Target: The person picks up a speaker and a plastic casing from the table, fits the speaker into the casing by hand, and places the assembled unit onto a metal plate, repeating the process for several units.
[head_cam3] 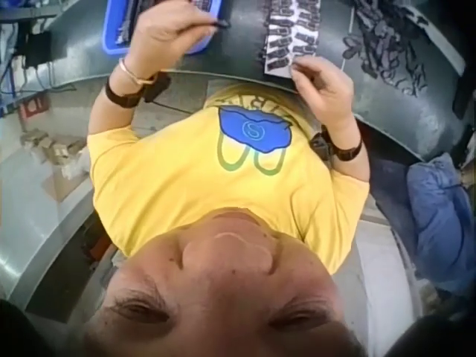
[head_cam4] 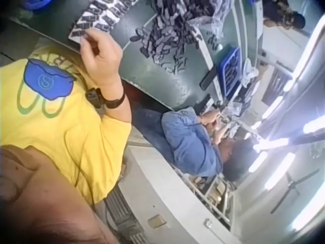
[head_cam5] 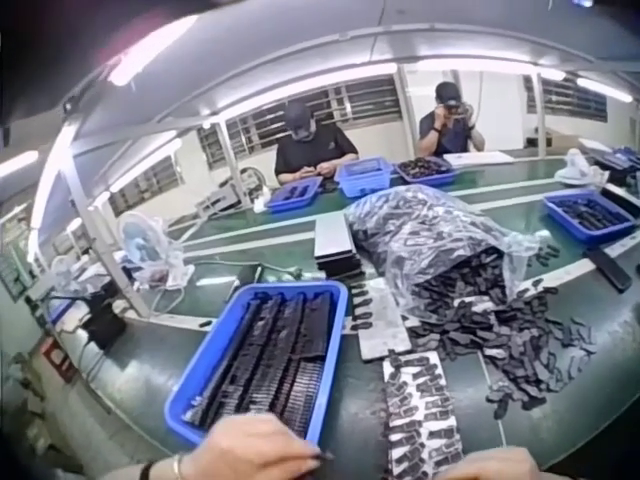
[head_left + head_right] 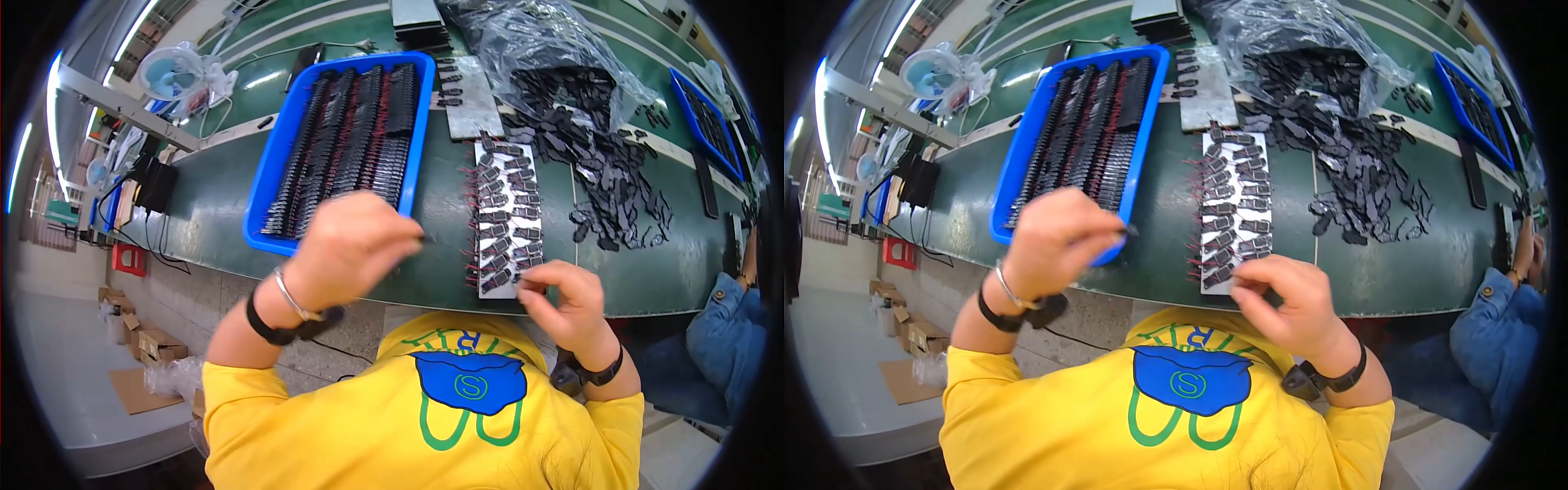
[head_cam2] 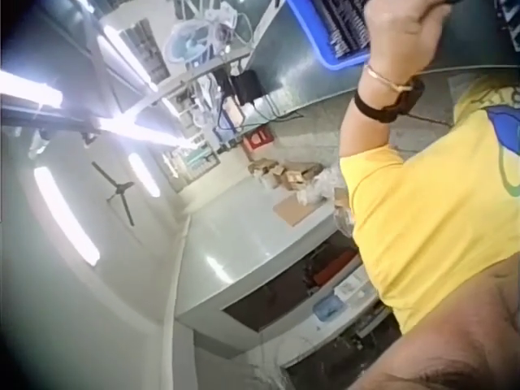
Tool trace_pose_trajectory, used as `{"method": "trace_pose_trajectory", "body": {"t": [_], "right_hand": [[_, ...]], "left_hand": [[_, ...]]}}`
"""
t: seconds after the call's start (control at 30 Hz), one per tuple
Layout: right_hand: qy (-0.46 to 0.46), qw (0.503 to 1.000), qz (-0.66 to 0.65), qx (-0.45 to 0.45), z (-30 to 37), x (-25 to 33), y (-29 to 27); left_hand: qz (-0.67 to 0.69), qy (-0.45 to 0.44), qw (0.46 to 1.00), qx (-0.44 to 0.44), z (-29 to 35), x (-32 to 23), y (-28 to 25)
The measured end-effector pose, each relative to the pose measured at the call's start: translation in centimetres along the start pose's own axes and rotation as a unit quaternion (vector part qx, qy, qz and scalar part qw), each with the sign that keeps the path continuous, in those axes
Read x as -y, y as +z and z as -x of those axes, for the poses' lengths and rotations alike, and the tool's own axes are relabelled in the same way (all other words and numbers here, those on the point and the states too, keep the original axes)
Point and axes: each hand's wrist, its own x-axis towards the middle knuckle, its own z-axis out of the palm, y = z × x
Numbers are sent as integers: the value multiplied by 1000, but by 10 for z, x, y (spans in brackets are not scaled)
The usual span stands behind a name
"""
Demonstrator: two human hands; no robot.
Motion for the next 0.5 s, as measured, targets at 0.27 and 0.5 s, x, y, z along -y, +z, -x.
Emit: {"method": "trace_pose_trajectory", "body": {"t": [0.27,0.5], "right_hand": [[100,988,-9,-118,29,-26,-17],[99,987,19,-122,43,-31,-25]], "left_hand": [[-136,-73,985,81,-54,105,-8],[-188,-60,967,160,-77,138,12]]}}
